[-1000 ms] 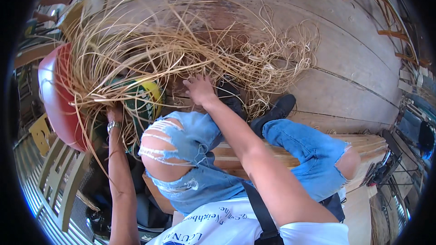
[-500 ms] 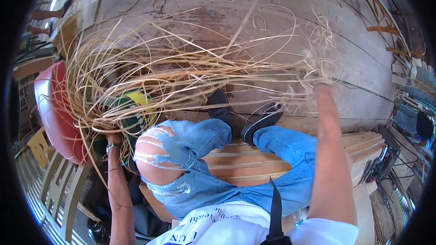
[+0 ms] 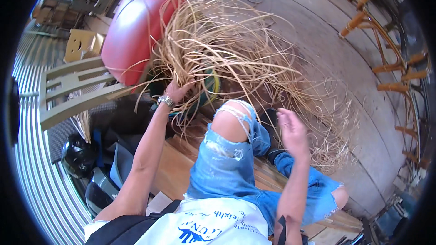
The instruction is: Organizing and trimming bundles of long, thin bamboo or wood strips using shears and placing them into a bucket.
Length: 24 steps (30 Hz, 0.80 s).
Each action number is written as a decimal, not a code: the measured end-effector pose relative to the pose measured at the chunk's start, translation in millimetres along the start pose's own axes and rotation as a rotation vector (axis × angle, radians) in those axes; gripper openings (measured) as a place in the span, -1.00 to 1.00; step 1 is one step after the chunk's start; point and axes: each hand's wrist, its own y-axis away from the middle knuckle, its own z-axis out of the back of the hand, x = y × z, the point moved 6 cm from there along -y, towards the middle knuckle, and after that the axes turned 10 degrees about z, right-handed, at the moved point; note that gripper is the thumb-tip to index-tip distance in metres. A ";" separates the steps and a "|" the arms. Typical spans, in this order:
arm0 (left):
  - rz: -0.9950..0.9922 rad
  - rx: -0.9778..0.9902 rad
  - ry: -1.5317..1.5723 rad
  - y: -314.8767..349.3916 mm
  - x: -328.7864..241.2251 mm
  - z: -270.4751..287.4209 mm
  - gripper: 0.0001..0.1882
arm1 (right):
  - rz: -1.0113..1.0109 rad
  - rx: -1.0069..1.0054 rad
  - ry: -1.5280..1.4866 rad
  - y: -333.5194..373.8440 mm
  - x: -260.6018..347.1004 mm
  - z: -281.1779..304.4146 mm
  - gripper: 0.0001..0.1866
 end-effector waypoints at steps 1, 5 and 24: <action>-0.110 -0.093 0.083 31.6 -6.1 25.0 -0.11 | 0.107 0.017 0.038 5.9 44.8 -21.1 -0.62; -0.345 -0.502 0.069 129.4 28.4 56.4 0.13 | 0.408 0.075 0.186 35.3 107.2 -42.9 -0.67; -0.060 -0.636 -0.514 -52.0 -163.0 122.0 0.10 | 0.103 -0.208 0.794 142.8 110.4 124.9 -0.71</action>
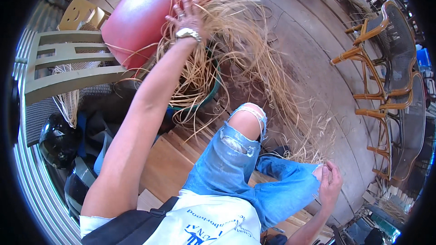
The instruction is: Organizing and trimming bundles of long, thin bamboo or wood strips using shears and placing them into a bucket.
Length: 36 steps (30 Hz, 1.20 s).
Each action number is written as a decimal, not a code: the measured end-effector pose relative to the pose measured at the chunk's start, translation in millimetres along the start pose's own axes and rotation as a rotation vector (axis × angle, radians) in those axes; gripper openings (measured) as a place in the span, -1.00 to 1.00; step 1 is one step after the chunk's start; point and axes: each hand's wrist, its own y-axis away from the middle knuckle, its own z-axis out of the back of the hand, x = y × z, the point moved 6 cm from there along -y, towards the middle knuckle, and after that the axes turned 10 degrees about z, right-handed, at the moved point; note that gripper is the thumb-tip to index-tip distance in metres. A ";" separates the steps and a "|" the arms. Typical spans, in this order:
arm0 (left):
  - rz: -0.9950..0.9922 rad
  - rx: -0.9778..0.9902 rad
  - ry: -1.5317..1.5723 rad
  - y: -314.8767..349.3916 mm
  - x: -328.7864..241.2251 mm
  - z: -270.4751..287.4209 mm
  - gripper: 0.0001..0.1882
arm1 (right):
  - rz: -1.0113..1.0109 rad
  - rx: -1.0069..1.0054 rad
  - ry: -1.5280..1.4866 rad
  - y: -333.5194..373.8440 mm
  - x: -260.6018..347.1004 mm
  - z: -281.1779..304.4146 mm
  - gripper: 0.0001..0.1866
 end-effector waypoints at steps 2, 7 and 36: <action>-0.059 -0.133 0.017 -10.2 23.5 -21.0 -0.05 | -0.109 0.008 -0.116 6.3 -9.9 -15.6 -0.73; 0.023 -0.122 0.257 7.1 36.0 -32.1 -0.38 | -0.172 0.010 -0.310 16.6 -39.8 -41.9 -0.79; -0.764 0.658 -0.140 153.6 109.2 -363.7 -0.54 | -0.106 -0.074 0.467 38.0 -58.4 -29.6 -0.86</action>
